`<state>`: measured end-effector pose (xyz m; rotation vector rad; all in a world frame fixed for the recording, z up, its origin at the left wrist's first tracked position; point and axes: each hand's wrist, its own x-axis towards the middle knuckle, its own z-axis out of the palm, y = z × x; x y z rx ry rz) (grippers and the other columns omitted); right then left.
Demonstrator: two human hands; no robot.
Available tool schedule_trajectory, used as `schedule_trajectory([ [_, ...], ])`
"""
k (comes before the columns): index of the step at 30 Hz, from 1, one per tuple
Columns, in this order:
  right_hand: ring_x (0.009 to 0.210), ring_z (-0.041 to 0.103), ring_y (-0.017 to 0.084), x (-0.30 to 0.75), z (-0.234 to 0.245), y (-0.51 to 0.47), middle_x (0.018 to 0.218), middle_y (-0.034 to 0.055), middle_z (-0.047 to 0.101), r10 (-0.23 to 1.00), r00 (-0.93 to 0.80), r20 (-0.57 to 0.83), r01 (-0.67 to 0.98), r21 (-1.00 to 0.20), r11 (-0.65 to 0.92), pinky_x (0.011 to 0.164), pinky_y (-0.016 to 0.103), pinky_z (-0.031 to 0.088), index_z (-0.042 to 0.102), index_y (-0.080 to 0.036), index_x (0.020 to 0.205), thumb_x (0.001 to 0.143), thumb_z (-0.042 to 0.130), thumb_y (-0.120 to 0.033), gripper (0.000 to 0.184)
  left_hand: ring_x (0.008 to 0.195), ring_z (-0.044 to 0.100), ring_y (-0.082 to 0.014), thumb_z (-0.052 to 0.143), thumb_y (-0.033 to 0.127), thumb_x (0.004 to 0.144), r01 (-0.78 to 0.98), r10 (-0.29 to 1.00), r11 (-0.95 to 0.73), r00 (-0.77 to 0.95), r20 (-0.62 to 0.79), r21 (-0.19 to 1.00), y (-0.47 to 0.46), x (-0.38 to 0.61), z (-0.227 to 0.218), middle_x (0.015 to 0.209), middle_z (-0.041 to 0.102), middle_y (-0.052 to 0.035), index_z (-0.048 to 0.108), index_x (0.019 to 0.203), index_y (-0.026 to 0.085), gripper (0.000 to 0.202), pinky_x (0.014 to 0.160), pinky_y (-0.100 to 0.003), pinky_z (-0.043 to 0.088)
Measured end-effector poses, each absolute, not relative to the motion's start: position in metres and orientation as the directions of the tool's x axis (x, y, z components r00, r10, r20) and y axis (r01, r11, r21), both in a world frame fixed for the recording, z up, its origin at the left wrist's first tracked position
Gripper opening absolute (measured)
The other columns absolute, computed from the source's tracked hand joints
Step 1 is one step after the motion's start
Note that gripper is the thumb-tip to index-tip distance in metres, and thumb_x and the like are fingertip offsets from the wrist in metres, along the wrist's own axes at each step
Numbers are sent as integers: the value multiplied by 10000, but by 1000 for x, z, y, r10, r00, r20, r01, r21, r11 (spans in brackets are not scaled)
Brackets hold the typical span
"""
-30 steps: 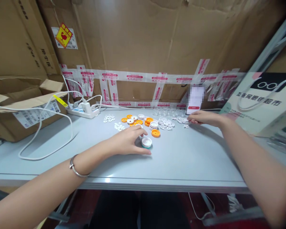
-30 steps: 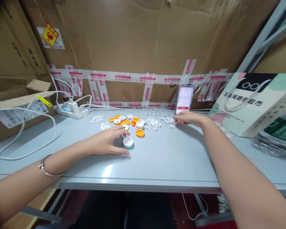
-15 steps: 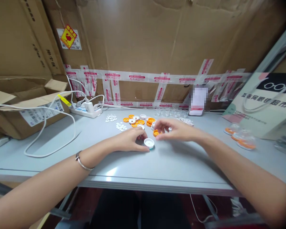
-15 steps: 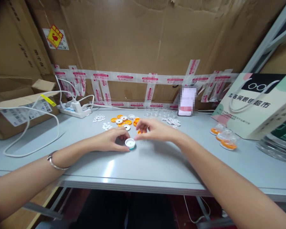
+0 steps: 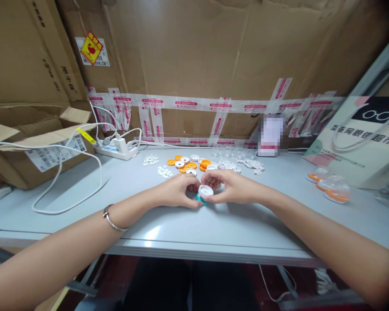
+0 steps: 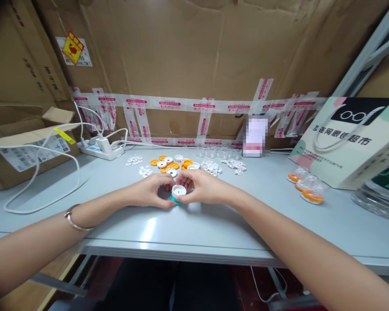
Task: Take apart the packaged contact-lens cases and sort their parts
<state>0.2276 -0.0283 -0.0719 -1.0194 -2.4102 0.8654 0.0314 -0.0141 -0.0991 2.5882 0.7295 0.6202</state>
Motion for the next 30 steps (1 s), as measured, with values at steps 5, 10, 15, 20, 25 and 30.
schedule_trajectory([
  [5,772,571,143,238,-61,-22,887,38,630,801,-584,134,449,-768,456,710,285,473,594,-184,927,682,635,-367,308,710,508,-123,628,299,679,409,581,-769,768,271,491,-16,27,-94,759,566,-8,615,832,155,210,646,-227,407],
  [10,809,583,164,255,-59,-5,939,55,628,906,-314,284,574,-703,420,736,316,489,585,-188,994,695,630,-403,371,794,527,-139,621,374,709,424,596,-739,774,215,524,-15,24,-90,852,586,-23,620,925,177,292,715,-244,418],
  [15,792,582,174,263,-67,10,972,79,631,919,-224,323,706,-597,382,729,329,489,587,-167,1039,736,587,-389,375,881,525,-140,588,413,758,382,577,-754,774,261,535,-18,24,-85,967,585,-33,595,1002,193,328,712,-233,423],
  [20,845,585,184,257,-74,9,1008,59,647,879,-366,307,722,-502,476,730,314,473,620,-195,1032,761,562,-404,347,833,543,-120,554,336,806,308,480,-791,848,225,528,-19,22,-85,929,591,-43,622,967,178,236,766,-239,429],
  [25,958,574,210,255,-82,13,1084,57,636,861,-387,330,765,-406,500,779,330,448,616,-207,1052,775,560,-367,325,826,543,-120,547,324,815,307,475,-806,846,242,506,-18,22,-87,919,595,-46,627,957,170,225,760,-241,427],
  [30,970,579,204,256,-92,22,1084,53,640,863,-406,301,745,-437,504,798,327,438,622,-207,1035,801,519,-395,318,815,540,-119,544,327,816,309,472,-811,848,242,497,-18,23,-87,912,596,-44,630,958,171,227,730,-237,426],
])
